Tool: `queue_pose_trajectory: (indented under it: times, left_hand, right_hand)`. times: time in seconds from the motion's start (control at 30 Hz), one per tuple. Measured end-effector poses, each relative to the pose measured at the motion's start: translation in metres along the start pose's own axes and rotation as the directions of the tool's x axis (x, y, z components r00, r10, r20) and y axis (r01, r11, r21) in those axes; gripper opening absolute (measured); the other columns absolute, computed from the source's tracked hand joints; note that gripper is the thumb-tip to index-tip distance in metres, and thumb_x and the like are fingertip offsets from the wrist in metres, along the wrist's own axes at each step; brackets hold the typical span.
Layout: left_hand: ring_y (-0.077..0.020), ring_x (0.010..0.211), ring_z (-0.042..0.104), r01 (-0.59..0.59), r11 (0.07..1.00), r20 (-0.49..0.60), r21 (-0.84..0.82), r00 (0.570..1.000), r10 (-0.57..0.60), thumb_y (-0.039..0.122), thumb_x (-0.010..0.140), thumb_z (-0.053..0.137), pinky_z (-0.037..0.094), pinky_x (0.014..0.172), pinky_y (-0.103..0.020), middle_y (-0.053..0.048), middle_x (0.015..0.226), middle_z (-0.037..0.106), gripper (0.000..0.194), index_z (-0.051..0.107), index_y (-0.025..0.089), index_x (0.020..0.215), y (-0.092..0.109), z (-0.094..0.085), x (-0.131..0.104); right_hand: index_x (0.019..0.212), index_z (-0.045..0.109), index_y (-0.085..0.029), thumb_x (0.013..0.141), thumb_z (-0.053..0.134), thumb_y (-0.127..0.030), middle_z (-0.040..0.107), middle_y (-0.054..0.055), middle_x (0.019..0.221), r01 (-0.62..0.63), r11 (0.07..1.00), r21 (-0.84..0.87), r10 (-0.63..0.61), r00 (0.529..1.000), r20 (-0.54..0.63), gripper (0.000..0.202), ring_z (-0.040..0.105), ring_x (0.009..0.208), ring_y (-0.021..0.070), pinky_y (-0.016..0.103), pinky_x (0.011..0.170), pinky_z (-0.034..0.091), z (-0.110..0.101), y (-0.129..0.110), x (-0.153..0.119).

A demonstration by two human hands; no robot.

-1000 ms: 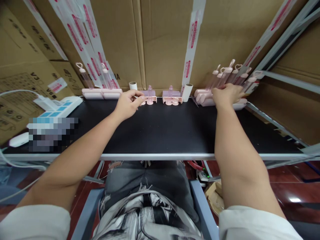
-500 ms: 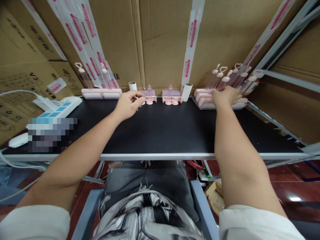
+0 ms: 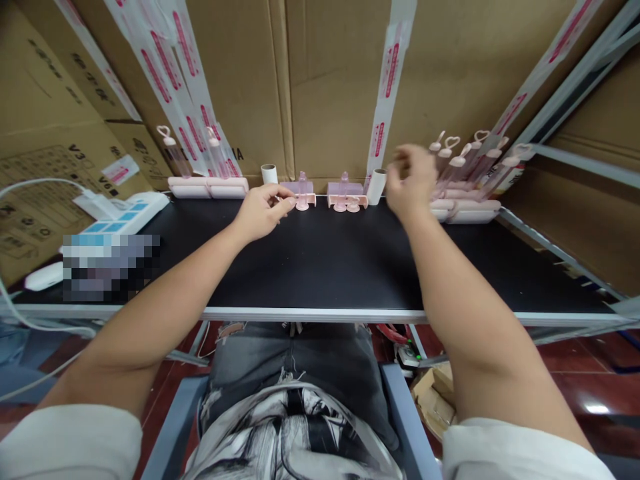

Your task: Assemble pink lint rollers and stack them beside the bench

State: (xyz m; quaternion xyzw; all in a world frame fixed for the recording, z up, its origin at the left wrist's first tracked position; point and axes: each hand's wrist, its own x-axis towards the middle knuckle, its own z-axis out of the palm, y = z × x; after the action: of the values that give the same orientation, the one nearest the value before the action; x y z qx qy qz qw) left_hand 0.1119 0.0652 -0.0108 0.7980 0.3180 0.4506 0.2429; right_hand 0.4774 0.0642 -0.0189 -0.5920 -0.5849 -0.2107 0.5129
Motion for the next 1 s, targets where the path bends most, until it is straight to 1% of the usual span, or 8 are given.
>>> queue_pose_trajectory:
  times: [0.13, 0.27, 0.43, 0.57, 0.67, 0.8, 0.93, 1.0]
  left_hand:
    - [-0.0146, 0.076, 0.064, 0.005, 1.0, -0.004, 0.0, 1.0, -0.005, 0.041, 0.09, 0.072, 0.05, 0.073, -0.029, -0.004, 0.087, 0.076, 0.025, 0.077, 0.017, 0.089, 0.0, 0.001, 0.0]
    - [-0.0136, 0.073, 0.062, 0.017, 1.0, 0.012, 0.001, 1.0, -0.017, 0.04, 0.092, 0.072, 0.049, 0.073, -0.029, -0.004, 0.085, 0.074, 0.024, 0.077, 0.017, 0.091, 0.002, 0.0, -0.001]
    - [-0.0145, 0.071, 0.062, 0.041, 0.999, 0.039, 0.035, 0.998, -0.043, 0.034, 0.092, 0.071, 0.049, 0.073, -0.03, -0.001, 0.077, 0.071, 0.018, 0.078, 0.017, 0.094, 0.002, 0.001, -0.002]
    - [-0.0146, 0.07, 0.061, 0.049, 0.997, 0.07, 0.052, 0.996, -0.053, 0.034, 0.092, 0.07, 0.049, 0.074, -0.031, -0.001, 0.075, 0.07, 0.019, 0.078, 0.017, 0.094, 0.0, 0.004, -0.003]
    - [-0.0146, 0.071, 0.061, 0.048, 0.997, 0.093, 0.062, 0.994, -0.054, 0.034, 0.091, 0.07, 0.049, 0.074, -0.031, -0.002, 0.077, 0.072, 0.019, 0.079, 0.017, 0.094, -0.001, 0.005, -0.004]
    - [-0.0136, 0.069, 0.059, 0.04, 0.997, 0.129, 0.069, 0.99, -0.049, 0.035, 0.09, 0.072, 0.049, 0.074, -0.03, -0.002, 0.082, 0.074, 0.019, 0.079, 0.017, 0.093, -0.002, 0.006, -0.005]
    - [-0.0126, 0.071, 0.058, 0.011, 0.996, 0.175, 0.093, 0.984, -0.027, 0.032, 0.092, 0.07, 0.051, 0.077, -0.03, -0.004, 0.092, 0.077, 0.018, 0.078, 0.016, 0.092, -0.003, 0.006, -0.006]
    - [-0.0122, 0.072, 0.059, -0.027, 0.991, 0.207, 0.128, 0.978, 0.0, 0.028, 0.094, 0.068, 0.053, 0.081, -0.031, -0.006, 0.1, 0.078, 0.019, 0.079, 0.016, 0.103, -0.001, 0.005, -0.007]
  right_hand:
    - [0.125, 0.076, -0.018, 0.093, 0.056, -0.026, 0.08, 0.017, 0.123, 0.07, 0.996, -0.046, -0.047, 0.925, 0.378, 0.039, 0.072, 0.114, 0.0358, 0.053, 0.109, 0.054, 0.038, -0.026, -0.023]
    - [0.126, 0.08, -0.015, 0.093, 0.063, -0.031, 0.082, 0.018, 0.122, 0.003, 0.984, -0.181, 0.092, 0.854, 0.513, 0.04, 0.073, 0.114, 0.0387, 0.051, 0.107, 0.056, 0.052, -0.024, -0.031]
    - [0.104, 0.085, -0.019, 0.097, 0.061, -0.031, 0.084, 0.018, 0.108, -0.102, 0.942, -0.32, 0.253, 0.84, 0.48, 0.028, 0.075, 0.105, 0.0363, 0.045, 0.095, 0.057, 0.042, -0.021, -0.025]
    - [0.122, 0.081, -0.017, 0.1, 0.059, -0.032, 0.084, 0.018, 0.112, -0.158, 0.95, -0.27, 0.256, 0.89, 0.377, 0.035, 0.076, 0.106, 0.0361, 0.046, 0.096, 0.056, 0.036, -0.024, -0.018]
    - [0.13, 0.08, -0.016, 0.097, 0.067, -0.039, 0.084, 0.019, 0.114, -0.17, 0.941, -0.294, 0.297, 0.832, 0.468, 0.042, 0.076, 0.112, 0.0384, 0.046, 0.098, 0.056, 0.04, -0.025, -0.022]
    - [0.111, 0.085, -0.018, 0.096, 0.069, -0.035, 0.084, 0.019, 0.113, -0.182, 0.93, -0.32, 0.334, 0.779, 0.531, 0.028, 0.076, 0.11, 0.0371, 0.043, 0.094, 0.057, 0.045, -0.024, -0.025]
    - [0.092, 0.079, -0.018, 0.094, 0.068, -0.028, 0.08, 0.015, 0.092, -0.299, 0.937, -0.177, 0.347, 0.85, 0.398, 0.015, 0.071, 0.087, 0.0294, 0.041, 0.083, 0.054, 0.031, -0.029, -0.014]
    - [0.081, 0.072, -0.019, 0.091, 0.072, -0.03, 0.071, 0.008, 0.075, -0.422, 0.906, 0.023, 0.364, 0.809, 0.462, 0.015, 0.06, 0.068, 0.0217, 0.036, 0.067, 0.049, 0.019, -0.04, -0.013]
